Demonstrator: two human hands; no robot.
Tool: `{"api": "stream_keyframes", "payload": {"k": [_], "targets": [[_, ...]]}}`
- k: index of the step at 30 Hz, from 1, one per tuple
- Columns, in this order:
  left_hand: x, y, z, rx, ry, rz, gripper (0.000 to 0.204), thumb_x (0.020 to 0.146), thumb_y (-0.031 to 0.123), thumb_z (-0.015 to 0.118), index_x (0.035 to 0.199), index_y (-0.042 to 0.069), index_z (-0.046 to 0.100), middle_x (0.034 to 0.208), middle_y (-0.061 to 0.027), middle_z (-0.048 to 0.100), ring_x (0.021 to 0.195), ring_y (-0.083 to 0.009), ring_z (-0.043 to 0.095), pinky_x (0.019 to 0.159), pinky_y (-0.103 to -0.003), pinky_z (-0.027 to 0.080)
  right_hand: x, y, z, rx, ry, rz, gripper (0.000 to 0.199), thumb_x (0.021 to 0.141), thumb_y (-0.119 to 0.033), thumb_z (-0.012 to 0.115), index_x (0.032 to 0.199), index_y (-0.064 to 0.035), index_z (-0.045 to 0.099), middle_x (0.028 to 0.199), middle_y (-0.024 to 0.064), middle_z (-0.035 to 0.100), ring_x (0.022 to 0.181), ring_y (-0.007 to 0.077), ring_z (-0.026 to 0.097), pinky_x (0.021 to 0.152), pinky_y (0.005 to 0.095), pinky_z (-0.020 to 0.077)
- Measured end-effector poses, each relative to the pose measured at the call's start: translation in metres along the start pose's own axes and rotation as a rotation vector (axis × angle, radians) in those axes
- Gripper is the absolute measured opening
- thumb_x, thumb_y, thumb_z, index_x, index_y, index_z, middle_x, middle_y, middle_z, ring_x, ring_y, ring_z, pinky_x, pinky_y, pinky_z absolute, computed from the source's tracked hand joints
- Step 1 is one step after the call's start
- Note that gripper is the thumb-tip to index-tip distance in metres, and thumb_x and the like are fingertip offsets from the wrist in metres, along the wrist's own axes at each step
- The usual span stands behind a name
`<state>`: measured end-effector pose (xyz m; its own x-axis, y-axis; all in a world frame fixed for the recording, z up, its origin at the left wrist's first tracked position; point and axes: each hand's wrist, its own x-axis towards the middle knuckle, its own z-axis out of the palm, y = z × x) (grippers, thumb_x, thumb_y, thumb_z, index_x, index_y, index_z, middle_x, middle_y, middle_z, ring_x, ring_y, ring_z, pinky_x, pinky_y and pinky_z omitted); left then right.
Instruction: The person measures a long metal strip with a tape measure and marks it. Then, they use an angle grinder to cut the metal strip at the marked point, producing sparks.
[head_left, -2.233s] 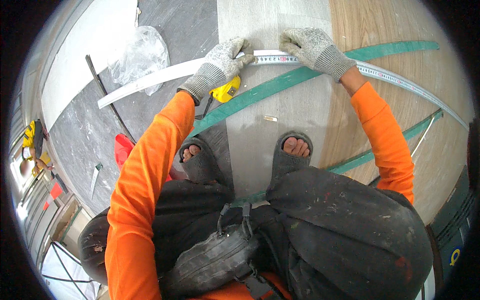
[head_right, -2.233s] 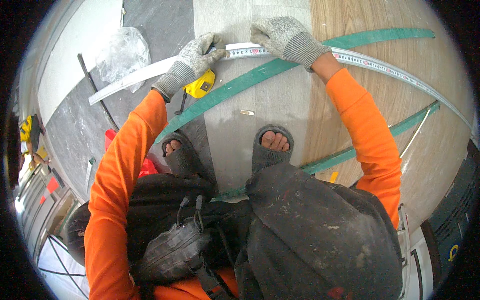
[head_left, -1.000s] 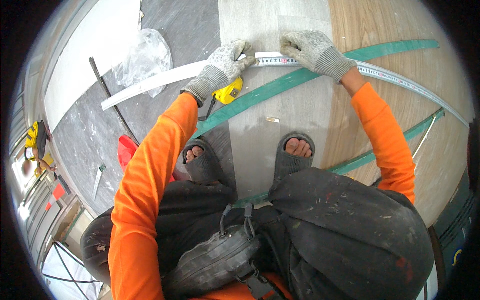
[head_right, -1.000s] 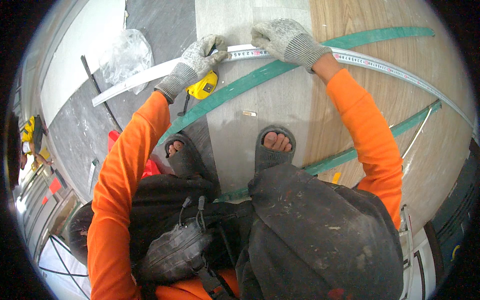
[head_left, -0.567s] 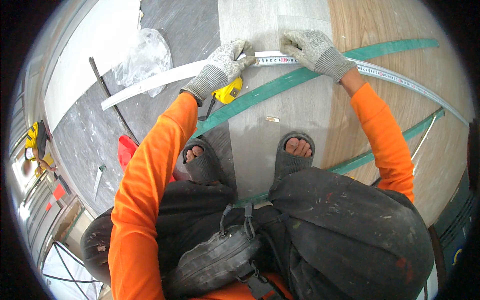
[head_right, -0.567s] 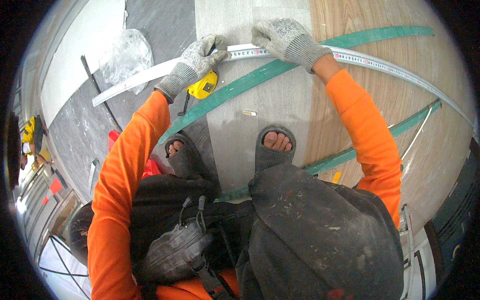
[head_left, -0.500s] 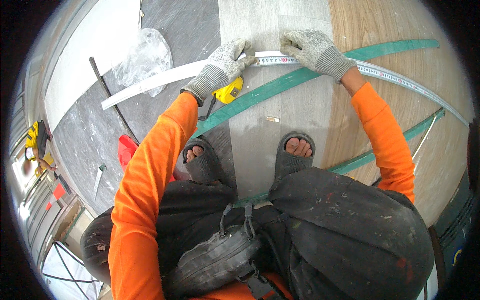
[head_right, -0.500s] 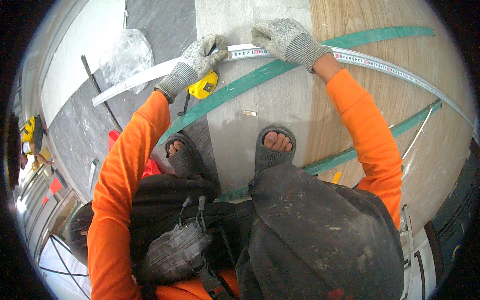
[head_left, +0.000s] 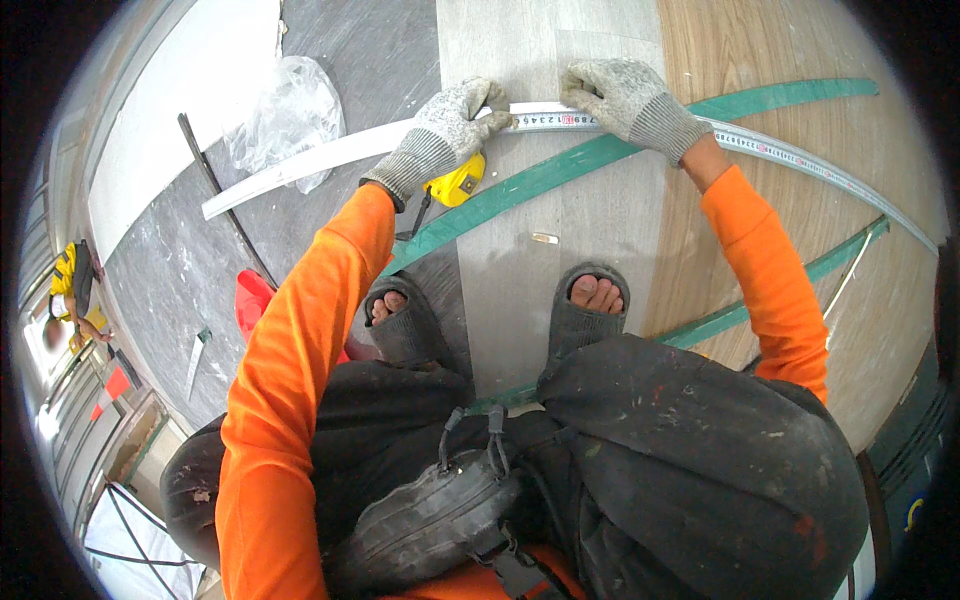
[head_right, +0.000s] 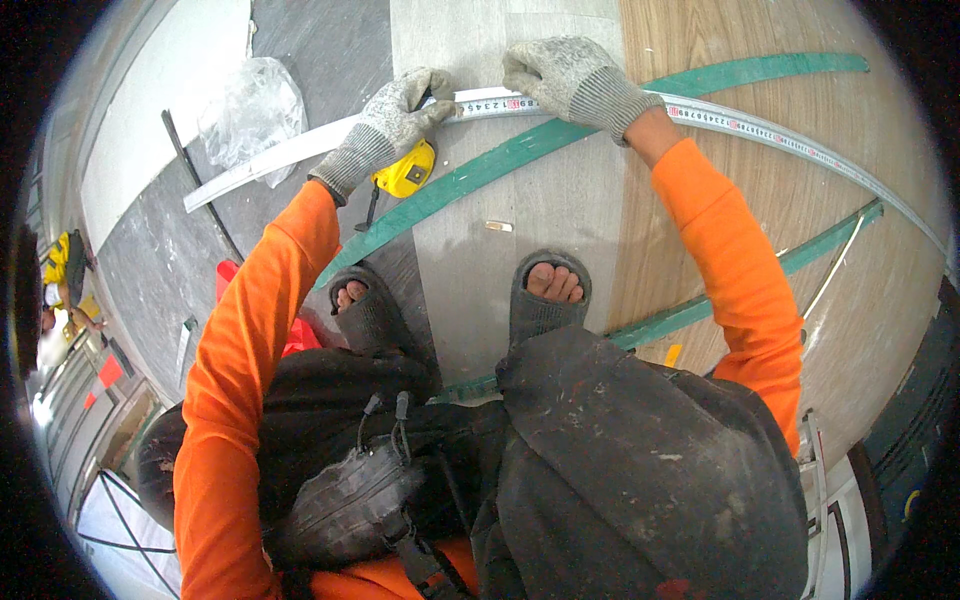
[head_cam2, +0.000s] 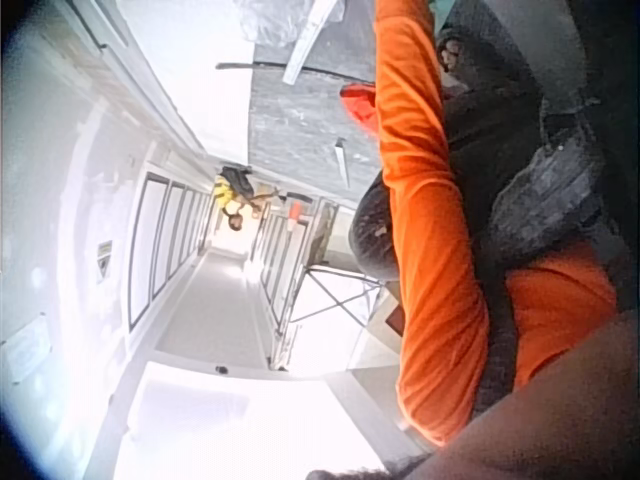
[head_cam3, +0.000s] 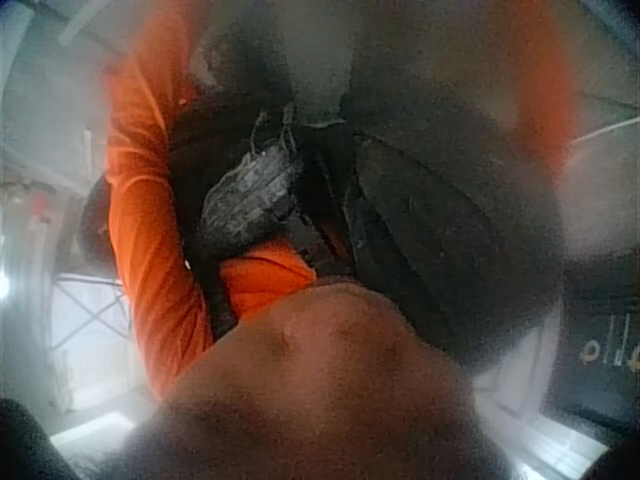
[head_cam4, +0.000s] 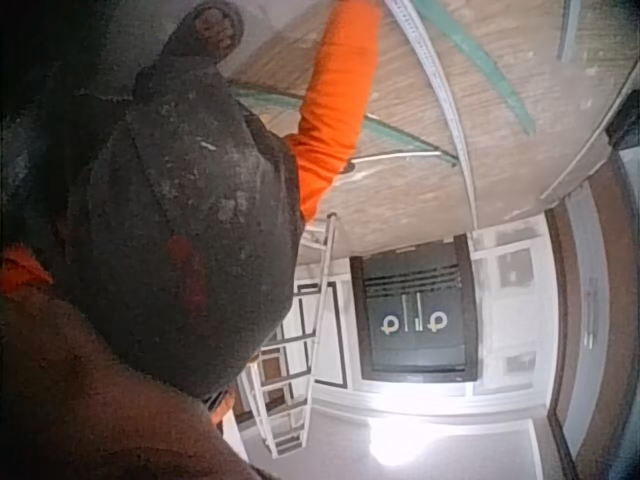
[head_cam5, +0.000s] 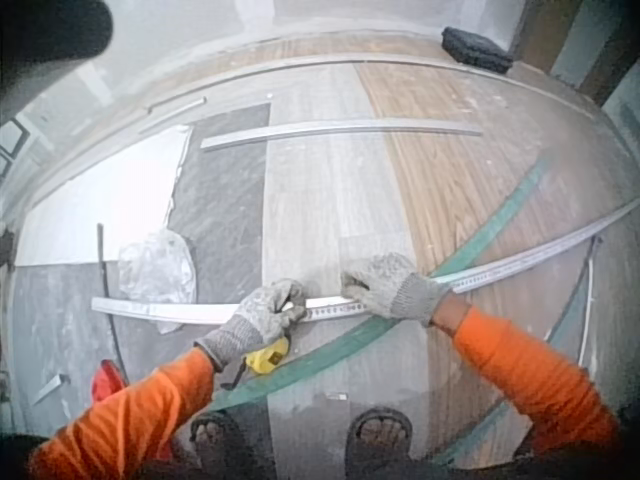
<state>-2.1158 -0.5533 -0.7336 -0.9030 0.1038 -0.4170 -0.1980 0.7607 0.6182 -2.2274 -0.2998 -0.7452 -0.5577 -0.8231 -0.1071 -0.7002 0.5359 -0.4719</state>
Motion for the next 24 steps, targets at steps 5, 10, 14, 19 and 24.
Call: {"api": "stream_keyframes", "payload": {"k": [5, 10, 14, 19, 24], "targets": [[0.005, 0.0, 0.001, 0.006, -0.033, 0.018, 0.034, 0.1, 0.035, 0.063, 0.124, 0.011, 0.061, 0.118, -0.0137, 0.066, 0.117, -0.0271, 0.064, 0.104, -0.041, 0.048, -0.005, 0.005, 0.008, -0.025, 0.153, -0.02, 0.036, 0.101, -0.042, 0.058, 0.114, -0.0102, 0.069, 0.107, 0.0154, 0.073, 0.099, 0.0339, 0.07, 0.092, 0.0459, 0.053], [0.006, -0.006, 0.003, 0.0, -0.047, -0.028, 0.03, 0.1, 0.032, 0.062, 0.121, 0.01, 0.061, 0.117, -0.0135, 0.066, 0.116, -0.0271, 0.064, 0.103, -0.042, 0.048, 0.001, -0.008, -0.006, 0.034, 0.037, 0.094, 0.034, 0.102, -0.041, 0.058, 0.112, -0.01, 0.069, 0.102, 0.0145, 0.074, 0.097, 0.0325, 0.07, 0.092, 0.0452, 0.053], [0.006, 0.002, -0.001, 0.048, -0.058, -0.012, 0.034, 0.1, 0.034, 0.063, 0.125, 0.011, 0.06, 0.119, -0.0136, 0.066, 0.116, -0.0284, 0.064, 0.105, -0.042, 0.048, -0.011, -0.011, -0.01, 0.241, 0.183, 0.273, 0.035, 0.101, -0.041, 0.059, 0.109, -0.0084, 0.07, 0.099, 0.0133, 0.074, 0.094, 0.0319, 0.071, 0.09, 0.0452, 0.0531], [0.004, 0.007, -0.005, 0.065, -0.084, -0.02, 0.039, 0.1, 0.036, 0.063, 0.131, 0.012, 0.058, 0.121, -0.0142, 0.065, 0.119, -0.0299, 0.063, 0.107, -0.043, 0.048, -0.081, -0.022, -0.017, 0.272, -0.039, 0.231, 0.039, 0.097, -0.045, 0.064, 0.107, -0.008, 0.074, 0.094, 0.0136, 0.075, 0.085, 0.0295, 0.071, 0.082, 0.0431, 0.055], [0.001, 0.004, -0.004, 0.108, -0.053, 0.103, 0.033, 0.096, 0.029, 0.067, 0.122, 0.011, 0.06, 0.119, -0.0136, 0.065, 0.117, -0.0315, 0.063, 0.102, -0.047, 0.049, -0.135, -0.023, 0.002, 0.484, 0.094, 0.684, 0.042, 0.096, -0.045, 0.069, 0.106, -0.0035, 0.074, 0.089, 0.0117, 0.074, 0.079, 0.0221, 0.07, 0.074, 0.0366, 0.0558]]}}
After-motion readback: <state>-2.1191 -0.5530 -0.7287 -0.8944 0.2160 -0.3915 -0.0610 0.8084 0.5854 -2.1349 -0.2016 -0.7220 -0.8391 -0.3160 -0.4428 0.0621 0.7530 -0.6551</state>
